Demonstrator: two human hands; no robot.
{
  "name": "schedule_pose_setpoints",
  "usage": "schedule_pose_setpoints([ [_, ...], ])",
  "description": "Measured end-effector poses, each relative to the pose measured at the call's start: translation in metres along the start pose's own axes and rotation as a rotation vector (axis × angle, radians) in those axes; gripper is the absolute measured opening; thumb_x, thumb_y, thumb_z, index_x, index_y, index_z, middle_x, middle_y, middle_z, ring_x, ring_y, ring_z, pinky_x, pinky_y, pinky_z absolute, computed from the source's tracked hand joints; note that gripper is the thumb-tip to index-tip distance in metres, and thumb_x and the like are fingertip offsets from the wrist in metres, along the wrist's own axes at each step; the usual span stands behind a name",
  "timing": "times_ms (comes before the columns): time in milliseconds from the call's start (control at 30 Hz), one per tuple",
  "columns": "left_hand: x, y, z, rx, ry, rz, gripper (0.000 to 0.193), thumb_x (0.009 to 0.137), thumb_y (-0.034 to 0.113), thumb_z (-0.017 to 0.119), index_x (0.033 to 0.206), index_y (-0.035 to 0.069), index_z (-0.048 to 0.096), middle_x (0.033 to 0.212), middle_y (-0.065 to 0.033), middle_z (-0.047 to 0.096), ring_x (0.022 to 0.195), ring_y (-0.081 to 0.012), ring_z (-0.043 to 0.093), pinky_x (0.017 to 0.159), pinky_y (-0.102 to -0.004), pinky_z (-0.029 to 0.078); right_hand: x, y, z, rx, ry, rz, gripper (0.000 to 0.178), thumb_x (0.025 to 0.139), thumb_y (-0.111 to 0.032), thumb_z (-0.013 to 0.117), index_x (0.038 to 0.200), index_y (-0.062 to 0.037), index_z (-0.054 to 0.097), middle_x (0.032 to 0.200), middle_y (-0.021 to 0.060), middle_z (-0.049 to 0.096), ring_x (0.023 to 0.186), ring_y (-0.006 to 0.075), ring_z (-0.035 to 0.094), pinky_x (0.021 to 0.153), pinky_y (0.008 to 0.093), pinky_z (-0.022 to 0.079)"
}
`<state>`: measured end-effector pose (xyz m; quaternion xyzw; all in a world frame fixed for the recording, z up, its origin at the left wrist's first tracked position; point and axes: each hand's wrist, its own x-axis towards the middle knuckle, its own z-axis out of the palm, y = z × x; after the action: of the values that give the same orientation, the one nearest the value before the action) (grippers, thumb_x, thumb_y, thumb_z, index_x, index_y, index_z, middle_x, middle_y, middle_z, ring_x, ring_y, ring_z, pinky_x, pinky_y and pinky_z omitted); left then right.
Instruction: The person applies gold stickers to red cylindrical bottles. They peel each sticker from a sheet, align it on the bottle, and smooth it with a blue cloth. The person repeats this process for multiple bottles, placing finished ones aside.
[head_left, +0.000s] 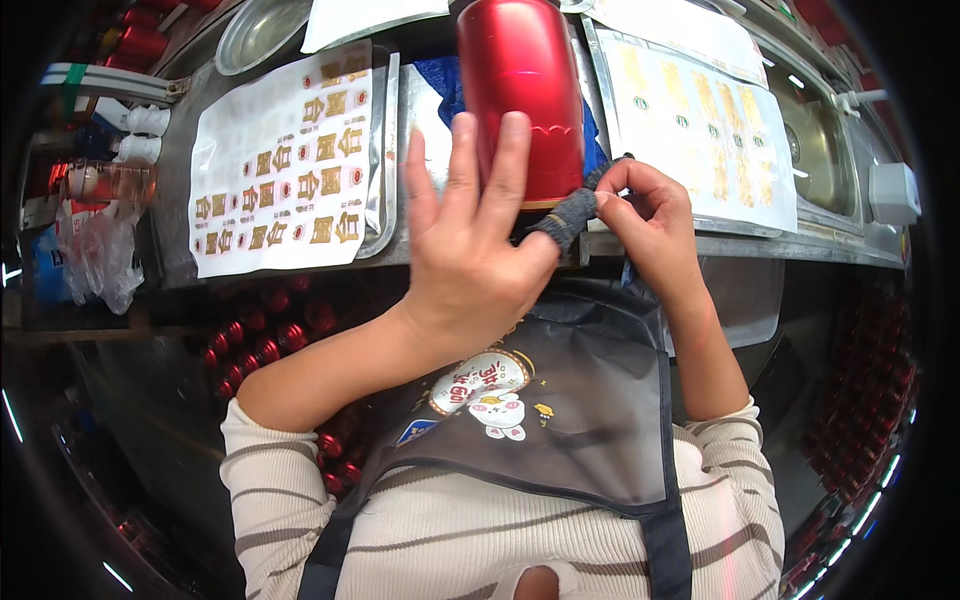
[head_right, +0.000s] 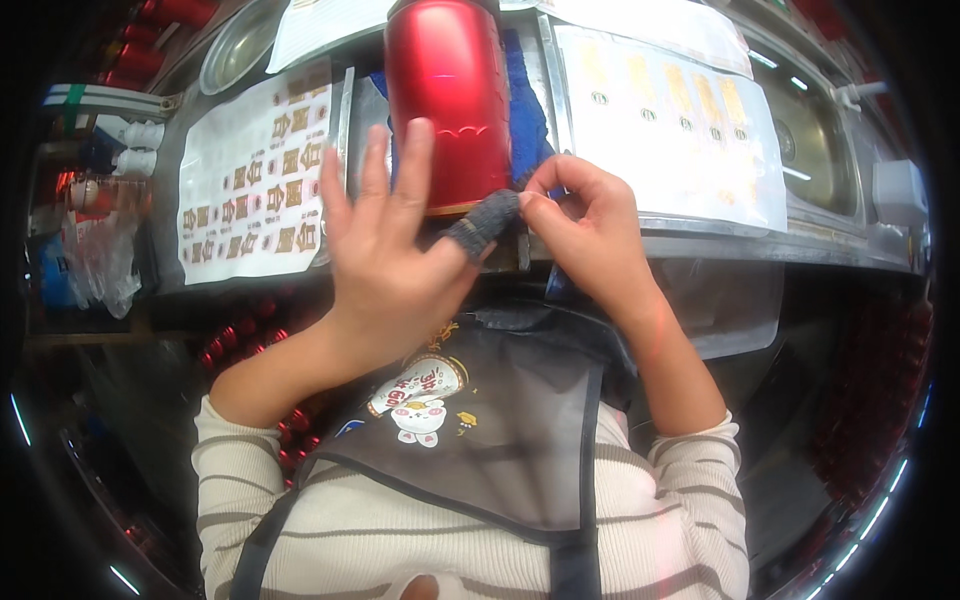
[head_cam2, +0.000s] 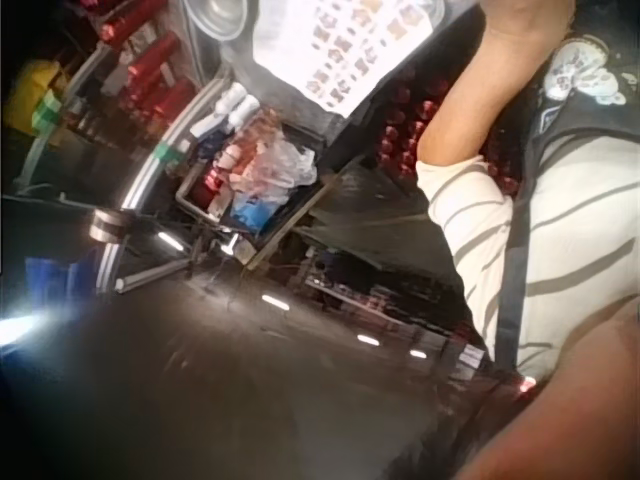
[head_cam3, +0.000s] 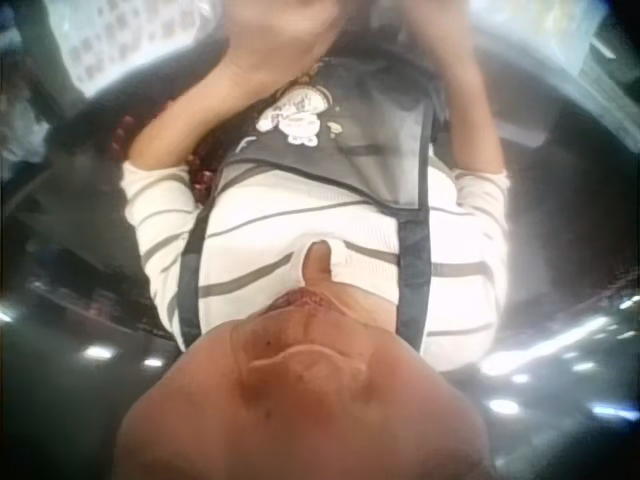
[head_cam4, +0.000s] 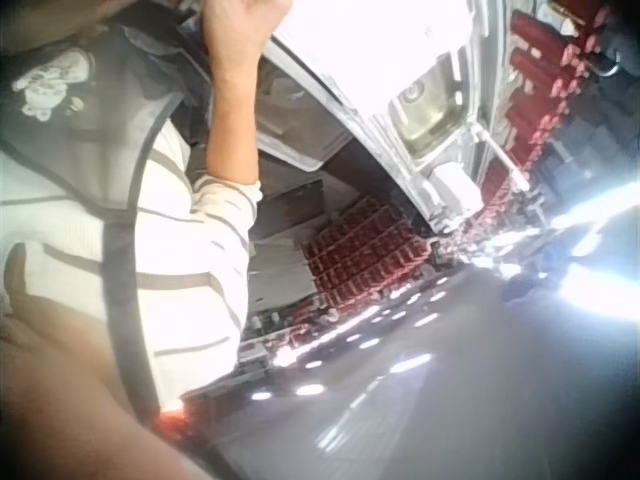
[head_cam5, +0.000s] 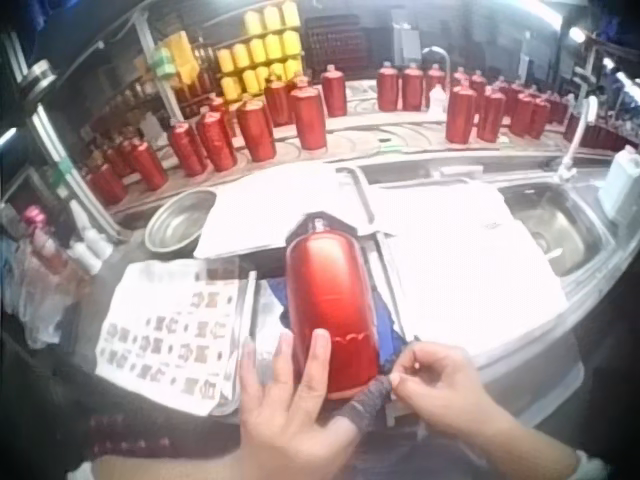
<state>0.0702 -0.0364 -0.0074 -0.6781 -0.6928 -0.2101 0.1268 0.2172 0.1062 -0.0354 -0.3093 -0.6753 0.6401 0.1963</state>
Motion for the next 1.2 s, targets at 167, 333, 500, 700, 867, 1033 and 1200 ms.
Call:
schedule_pose_setpoints([
  [167,0.005,-0.010,0.021,-0.103,0.143,-0.067,0.043,0.070,0.016,0.080,0.110,0.005,0.072,0.148,-0.0277,0.043,0.133,-0.0462,0.046,0.108,-0.0681,0.026,-0.004,-0.007,-0.001,-0.052,-0.026,-0.037,0.006,0.086,-0.005,0.065,0.083,-0.0016,0.062,0.076,-0.0069,0.055,0.065,-0.0018,0.045,0.056,0.0165,0.032],
  [333,-0.018,-0.021,0.021,-0.453,0.162,-0.265,0.066,0.072,0.018,0.085,0.131,0.000,0.061,0.146,-0.0246,0.047,0.131,-0.0382,0.051,0.111,-0.0610,0.028,-0.010,-0.017,-0.001,-0.029,-0.011,-0.036,0.007,0.085,-0.004,0.067,0.082,-0.0010,0.062,0.075,-0.0062,0.054,0.061,-0.0022,0.044,0.053,0.0169,0.031],
  [500,-0.053,-0.017,0.014,-0.339,0.095,-0.230,0.051,0.076,0.018,0.083,0.120,-0.002,0.067,0.147,-0.0282,0.044,0.130,-0.0407,0.051,0.111,-0.0619,0.024,-0.011,-0.024,-0.006,-0.100,-0.031,0.013,0.007,0.084,-0.005,0.067,0.083,0.0015,0.065,0.081,0.0004,0.061,0.068,0.0016,0.052,0.057,0.0183,0.040],
  [700,-0.048,-0.017,0.014,-0.211,0.071,-0.130,0.044,0.076,0.016,0.081,0.117,0.003,0.070,0.150,-0.0292,0.040,0.129,-0.0448,0.051,0.110,-0.0643,0.022,-0.007,-0.025,-0.008,-0.043,-0.021,0.056,0.006,0.085,-0.004,0.066,0.083,0.0024,0.064,0.076,-0.0008,0.061,0.063,0.0009,0.052,0.055,0.0178,0.041],
  [867,-0.033,-0.022,0.007,-0.155,0.072,-0.012,0.051,0.073,0.011,0.081,0.122,0.012,0.070,0.150,-0.0300,0.039,0.129,-0.0451,0.051,0.110,-0.0647,0.021,-0.004,-0.023,-0.006,-0.071,-0.015,0.026,0.006,0.085,-0.003,0.065,0.083,0.0023,0.063,0.074,-0.0017,0.060,0.061,0.0003,0.051,0.054,0.0175,0.039],
  [1033,-0.011,-0.018,-0.004,-0.028,0.060,0.090,0.037,0.072,0.017,0.078,0.108,0.017,0.075,0.142,-0.0270,0.051,0.118,-0.0465,0.059,0.107,-0.0650,0.027,-0.002,-0.021,-0.006,-0.101,-0.026,0.060,0.006,0.085,-0.003,0.066,0.084,0.0019,0.064,0.077,-0.0019,0.061,0.061,-0.0002,0.050,0.053,0.0172,0.038],
  [1200,0.010,-0.005,0.009,-0.042,0.081,0.054,0.046,0.066,0.017,0.079,0.111,0.011,0.073,0.147,-0.0225,0.048,0.133,-0.0436,0.047,0.109,-0.0663,0.026,-0.004,-0.020,-0.008,-0.150,-0.039,0.019,0.007,0.083,-0.004,0.068,0.086,0.0011,0.065,0.082,-0.0014,0.061,0.064,0.0004,0.049,0.055,0.0172,0.037],
])
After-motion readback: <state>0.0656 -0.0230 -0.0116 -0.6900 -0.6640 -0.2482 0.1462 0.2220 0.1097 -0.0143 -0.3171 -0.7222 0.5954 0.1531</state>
